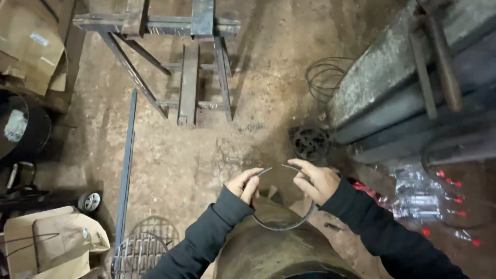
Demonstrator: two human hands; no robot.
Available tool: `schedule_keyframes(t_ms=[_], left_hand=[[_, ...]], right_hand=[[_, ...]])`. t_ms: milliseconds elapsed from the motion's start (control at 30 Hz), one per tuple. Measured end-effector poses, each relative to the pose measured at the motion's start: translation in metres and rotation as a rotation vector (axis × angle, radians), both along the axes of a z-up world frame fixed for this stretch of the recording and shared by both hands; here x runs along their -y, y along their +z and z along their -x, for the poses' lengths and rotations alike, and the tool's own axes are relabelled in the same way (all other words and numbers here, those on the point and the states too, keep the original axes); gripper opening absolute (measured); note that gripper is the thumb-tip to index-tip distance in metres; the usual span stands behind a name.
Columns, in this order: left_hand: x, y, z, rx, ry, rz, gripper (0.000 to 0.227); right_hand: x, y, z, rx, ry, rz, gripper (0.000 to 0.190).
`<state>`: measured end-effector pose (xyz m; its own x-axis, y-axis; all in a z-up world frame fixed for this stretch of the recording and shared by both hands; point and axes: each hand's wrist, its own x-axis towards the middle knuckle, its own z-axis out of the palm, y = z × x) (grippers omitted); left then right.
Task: Shaping a circular metal band using a hammer and a jig held in a vice.
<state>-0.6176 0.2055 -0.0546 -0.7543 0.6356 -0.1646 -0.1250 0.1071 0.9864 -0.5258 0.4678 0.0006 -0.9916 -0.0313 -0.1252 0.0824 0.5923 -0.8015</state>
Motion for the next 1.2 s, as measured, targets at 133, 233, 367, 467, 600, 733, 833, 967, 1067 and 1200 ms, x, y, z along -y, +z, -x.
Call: schedule_keyframes(t_ms=[133,233,367,467,600,733,833,967,1067,1200], left_hand=[[-0.031,0.015,0.062,0.138,0.000,0.063,0.035],[-0.058,-0.025,0.114,0.088,-0.028,0.039,0.034],[-0.107,-0.065,0.198,0.100,-0.205,-0.007,0.031],[-0.138,-0.053,0.232,0.204,-0.388,0.077,0.031],[-0.180,-0.038,0.264,0.330,-0.729,0.259,0.042],[-0.210,-0.017,0.255,-0.073,-0.980,0.055,0.034],[-0.222,-0.002,0.240,-0.556,-1.008,-0.195,0.017],[-0.229,-0.019,0.221,-0.726,-1.080,0.074,0.020],[-0.236,-0.043,0.213,-0.788,-1.159,0.170,0.025],[-0.239,-0.084,0.207,-0.872,-1.306,0.208,0.029]], right_hand=[[-0.021,0.010,0.069,0.198,-0.140,0.093,0.045],[-0.040,-0.013,0.106,0.172,-0.272,0.021,0.043],[-0.061,-0.053,0.137,-0.027,-0.355,0.018,0.042],[-0.063,-0.057,0.138,0.094,-0.475,0.067,0.038],[-0.052,-0.039,0.129,-0.095,-0.704,0.069,0.043],[-0.046,-0.031,0.101,-0.072,-0.734,-0.081,0.043],[-0.031,-0.029,0.085,-0.104,-0.833,-0.174,0.061],[-0.026,-0.025,0.069,-0.110,-0.840,-0.205,0.050],[-0.036,-0.034,0.060,-0.008,-0.721,-0.229,0.037],[-0.042,-0.022,0.061,-0.075,-0.558,-0.396,0.024]])
